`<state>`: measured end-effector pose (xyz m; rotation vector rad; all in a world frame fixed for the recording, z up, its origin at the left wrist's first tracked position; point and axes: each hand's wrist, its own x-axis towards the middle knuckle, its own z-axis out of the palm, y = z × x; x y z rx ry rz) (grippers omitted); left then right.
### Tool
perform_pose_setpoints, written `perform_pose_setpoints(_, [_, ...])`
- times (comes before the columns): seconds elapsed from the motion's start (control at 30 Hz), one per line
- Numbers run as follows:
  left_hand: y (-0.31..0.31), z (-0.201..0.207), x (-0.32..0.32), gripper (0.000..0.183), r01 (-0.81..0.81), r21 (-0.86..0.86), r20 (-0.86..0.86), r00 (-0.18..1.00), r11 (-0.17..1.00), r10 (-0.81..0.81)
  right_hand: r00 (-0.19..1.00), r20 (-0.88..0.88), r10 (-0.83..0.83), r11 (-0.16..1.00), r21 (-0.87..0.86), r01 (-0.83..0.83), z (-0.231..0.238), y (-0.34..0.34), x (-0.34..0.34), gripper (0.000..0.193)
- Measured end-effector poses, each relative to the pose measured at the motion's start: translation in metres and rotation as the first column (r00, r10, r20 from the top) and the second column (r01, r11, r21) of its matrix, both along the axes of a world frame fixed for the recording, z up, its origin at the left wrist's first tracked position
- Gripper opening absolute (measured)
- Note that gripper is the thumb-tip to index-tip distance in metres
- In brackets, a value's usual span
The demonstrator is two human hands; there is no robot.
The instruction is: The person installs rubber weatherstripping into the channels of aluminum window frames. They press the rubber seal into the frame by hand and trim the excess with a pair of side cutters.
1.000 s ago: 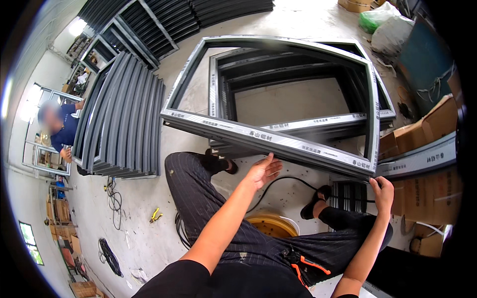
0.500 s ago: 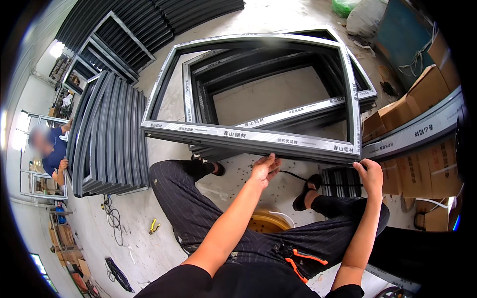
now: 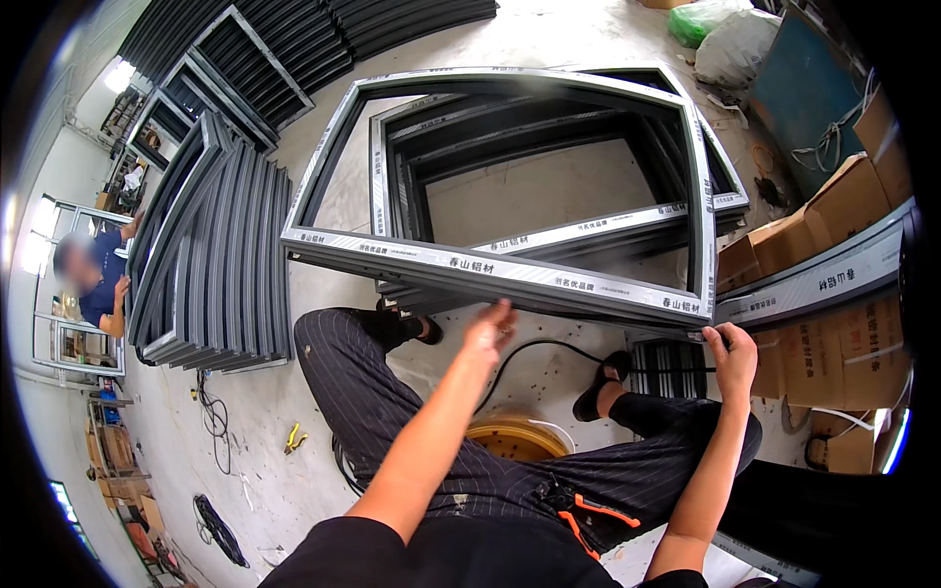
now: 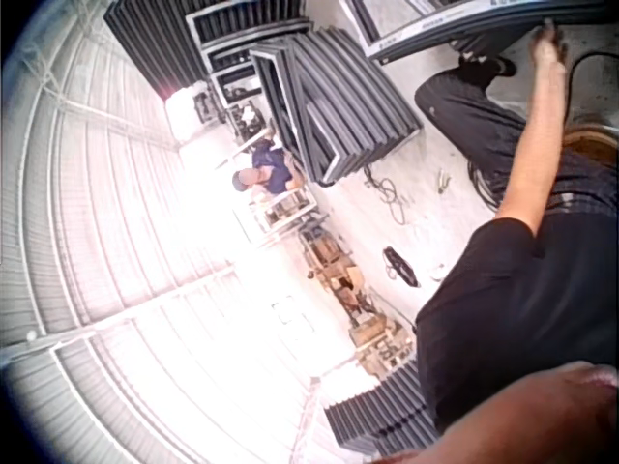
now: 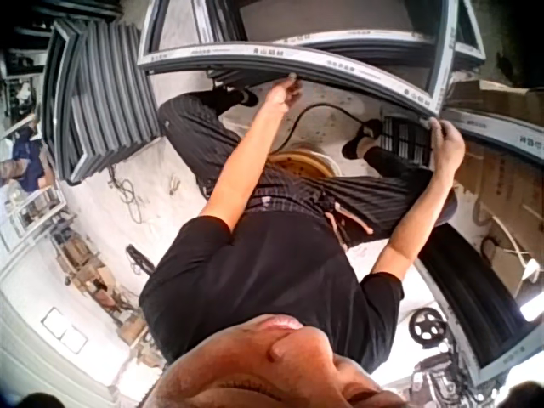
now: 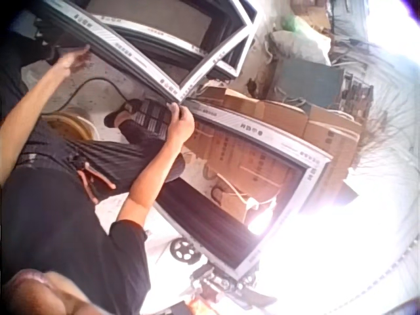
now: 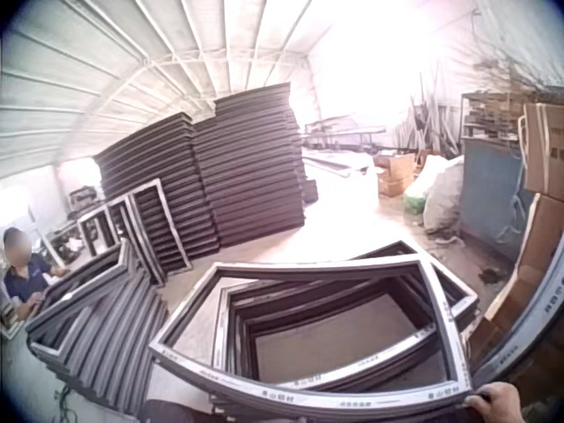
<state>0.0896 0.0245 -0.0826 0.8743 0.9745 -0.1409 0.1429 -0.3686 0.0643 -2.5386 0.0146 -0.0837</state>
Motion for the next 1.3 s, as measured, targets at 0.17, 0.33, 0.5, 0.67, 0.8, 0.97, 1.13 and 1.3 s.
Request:
perform_pose_setpoints(0.17, [0.119, 0.012, -0.014, 0.023, -0.298, 0.206, -0.043, 0.949, 0.932, 0.313, 0.988, 0.119, 0.095, 0.991, 0.088, -0.105, 0.01, 0.012, 0.0, 0.014])
perform_pose_setpoints(0.33, [0.099, 0.086, -0.013, 0.035, -0.131, 0.983, 0.127, 0.991, 0.126, 0.04, 0.886, 0.348, 0.306, 0.952, -0.086, -0.295, 0.004, 0.037, 0.01, 0.032])
perform_pose_setpoints(0.5, [0.049, 0.096, 0.043, 0.05, -0.073, 0.916, 0.008, 0.987, -0.395, -0.162, 0.893, 0.139, 0.429, 0.863, -0.354, -0.36, -0.015, 0.06, 0.027, 0.044])
perform_pose_setpoints(0.67, [0.043, 0.078, 0.074, 0.034, -0.144, 0.888, 0.092, 0.986, -0.437, -0.139, 0.892, 0.175, 0.417, 0.873, -0.351, -0.339, -0.018, 0.076, 0.021, 0.039])
perform_pose_setpoints(0.8, [0.096, 0.069, 0.09, 0.025, -0.24, 0.871, 0.139, 0.957, -0.428, -0.253, 0.862, 0.09, 0.499, 0.823, -0.359, -0.44, -0.01, 0.106, 0.0, 0.046])
perform_pose_setpoints(0.97, [0.179, 0.071, 0.1, 0.033, -0.076, 0.829, 0.109, 0.994, -0.555, 0.027, 0.72, 0.107, 0.686, 0.703, -0.355, -0.616, 0.003, 0.179, -0.038, 0.047])
perform_pose_setpoints(1.13, [0.133, 0.06, 0.036, 0.031, -0.077, 0.995, 0.072, 0.995, 0.067, 0.076, 0.678, 0.177, 0.714, 0.697, -0.268, -0.665, -0.004, 0.207, -0.093, 0.042])
perform_pose_setpoints(1.3, [0.079, 0.037, -0.018, 0.034, -0.105, 0.418, 0.04, 0.994, 0.902, 0.097, 0.766, -0.128, 0.63, 0.776, 0.094, -0.623, 0.001, 0.165, -0.129, 0.039])
